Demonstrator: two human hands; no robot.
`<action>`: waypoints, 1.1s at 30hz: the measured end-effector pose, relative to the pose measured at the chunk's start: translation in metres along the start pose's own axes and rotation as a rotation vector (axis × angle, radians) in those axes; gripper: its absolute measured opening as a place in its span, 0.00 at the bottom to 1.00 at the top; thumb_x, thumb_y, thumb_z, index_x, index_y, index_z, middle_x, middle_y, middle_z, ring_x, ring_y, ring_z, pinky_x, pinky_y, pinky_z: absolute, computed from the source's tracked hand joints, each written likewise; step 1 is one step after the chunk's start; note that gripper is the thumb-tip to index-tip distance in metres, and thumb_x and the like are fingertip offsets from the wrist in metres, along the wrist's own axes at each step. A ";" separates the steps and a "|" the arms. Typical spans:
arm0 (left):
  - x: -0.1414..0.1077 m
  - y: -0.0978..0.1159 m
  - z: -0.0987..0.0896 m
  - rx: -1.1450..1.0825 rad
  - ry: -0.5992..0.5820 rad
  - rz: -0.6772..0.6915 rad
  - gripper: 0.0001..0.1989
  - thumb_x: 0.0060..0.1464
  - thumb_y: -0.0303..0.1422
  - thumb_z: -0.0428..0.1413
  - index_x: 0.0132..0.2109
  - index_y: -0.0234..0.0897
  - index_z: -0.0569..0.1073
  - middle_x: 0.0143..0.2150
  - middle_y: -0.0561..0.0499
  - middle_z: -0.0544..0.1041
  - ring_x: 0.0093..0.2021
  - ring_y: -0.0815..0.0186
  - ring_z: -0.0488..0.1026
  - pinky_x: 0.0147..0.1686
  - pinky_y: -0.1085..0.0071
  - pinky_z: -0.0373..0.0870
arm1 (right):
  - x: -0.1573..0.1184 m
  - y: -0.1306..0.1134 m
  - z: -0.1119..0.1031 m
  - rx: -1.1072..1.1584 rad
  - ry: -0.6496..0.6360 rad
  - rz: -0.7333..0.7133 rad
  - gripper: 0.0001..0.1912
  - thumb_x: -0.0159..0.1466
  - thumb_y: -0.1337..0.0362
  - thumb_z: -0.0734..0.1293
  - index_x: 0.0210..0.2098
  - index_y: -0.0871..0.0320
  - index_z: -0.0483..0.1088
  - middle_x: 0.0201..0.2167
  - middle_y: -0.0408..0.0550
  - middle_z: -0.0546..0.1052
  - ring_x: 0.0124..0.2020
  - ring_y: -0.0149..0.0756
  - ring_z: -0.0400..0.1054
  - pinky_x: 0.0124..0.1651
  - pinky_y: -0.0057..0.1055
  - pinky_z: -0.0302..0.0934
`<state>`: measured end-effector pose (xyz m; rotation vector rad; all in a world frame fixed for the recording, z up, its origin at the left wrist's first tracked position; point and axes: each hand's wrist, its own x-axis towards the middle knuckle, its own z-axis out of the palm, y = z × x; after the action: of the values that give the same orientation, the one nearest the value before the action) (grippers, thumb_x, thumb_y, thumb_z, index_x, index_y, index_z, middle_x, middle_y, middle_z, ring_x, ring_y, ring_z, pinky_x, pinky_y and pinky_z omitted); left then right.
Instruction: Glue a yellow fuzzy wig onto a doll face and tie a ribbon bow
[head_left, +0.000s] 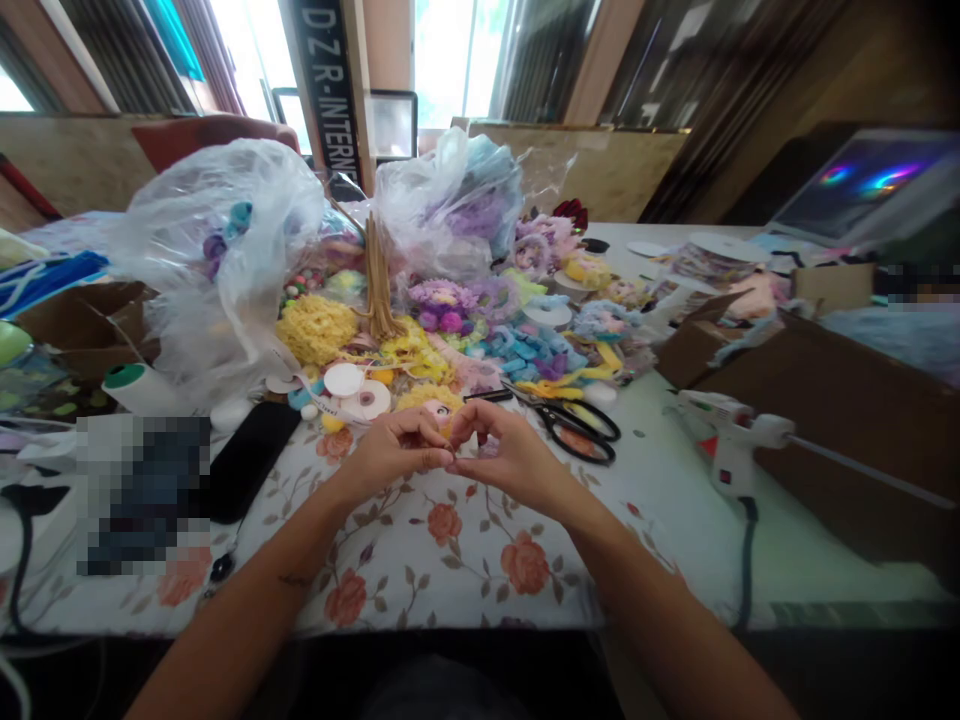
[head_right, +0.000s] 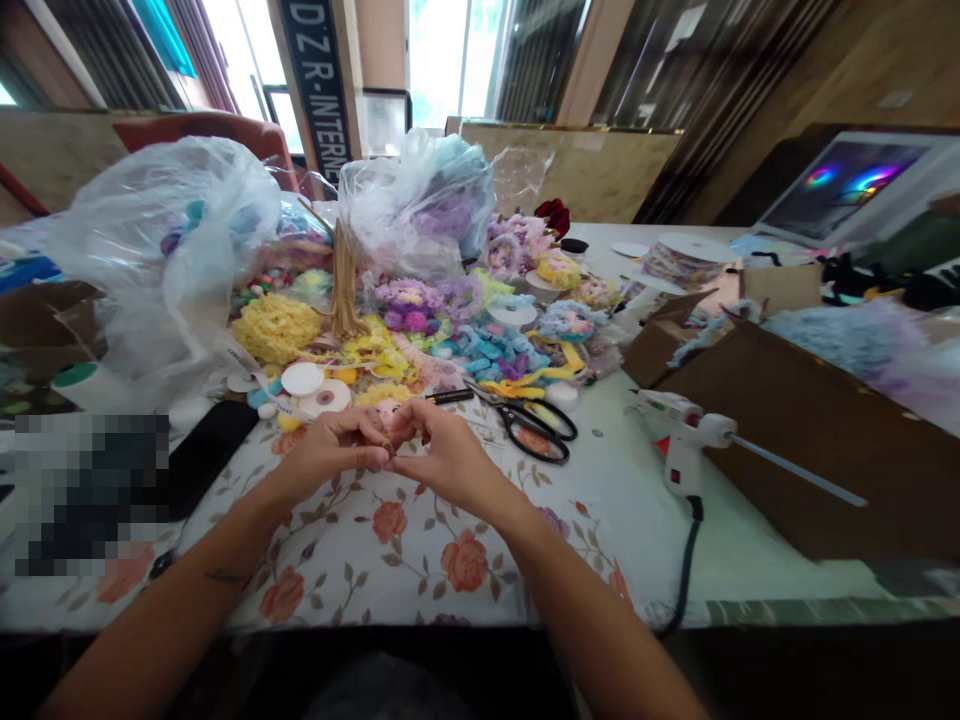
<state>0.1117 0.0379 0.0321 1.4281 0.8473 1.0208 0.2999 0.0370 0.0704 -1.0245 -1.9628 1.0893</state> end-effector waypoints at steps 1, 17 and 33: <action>0.000 0.000 0.000 -0.020 0.000 -0.013 0.11 0.40 0.35 0.67 0.30 0.35 0.77 0.30 0.51 0.71 0.27 0.70 0.68 0.26 0.72 0.66 | 0.001 0.000 0.000 0.011 0.015 0.005 0.11 0.50 0.70 0.72 0.31 0.57 0.67 0.28 0.40 0.74 0.31 0.31 0.66 0.34 0.29 0.56; 0.021 -0.018 -0.020 0.535 0.436 -0.092 0.32 0.50 0.44 0.57 0.59 0.35 0.61 0.53 0.38 0.69 0.54 0.54 0.68 0.51 0.56 0.65 | 0.013 0.055 -0.035 0.933 0.290 0.399 0.14 0.45 0.65 0.76 0.29 0.55 0.71 0.27 0.39 0.74 0.29 0.27 0.67 0.32 0.25 0.59; 0.045 0.003 -0.012 0.748 0.184 -0.222 0.44 0.39 0.44 0.64 0.62 0.37 0.57 0.57 0.36 0.68 0.55 0.47 0.67 0.51 0.55 0.64 | 0.009 0.067 -0.042 1.074 0.313 0.302 0.12 0.49 0.64 0.73 0.31 0.53 0.68 0.26 0.36 0.72 0.29 0.28 0.67 0.36 0.27 0.62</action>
<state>0.1169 0.0832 0.0403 1.8085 1.5963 0.6904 0.3508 0.0828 0.0309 -0.7863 -0.7455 1.7180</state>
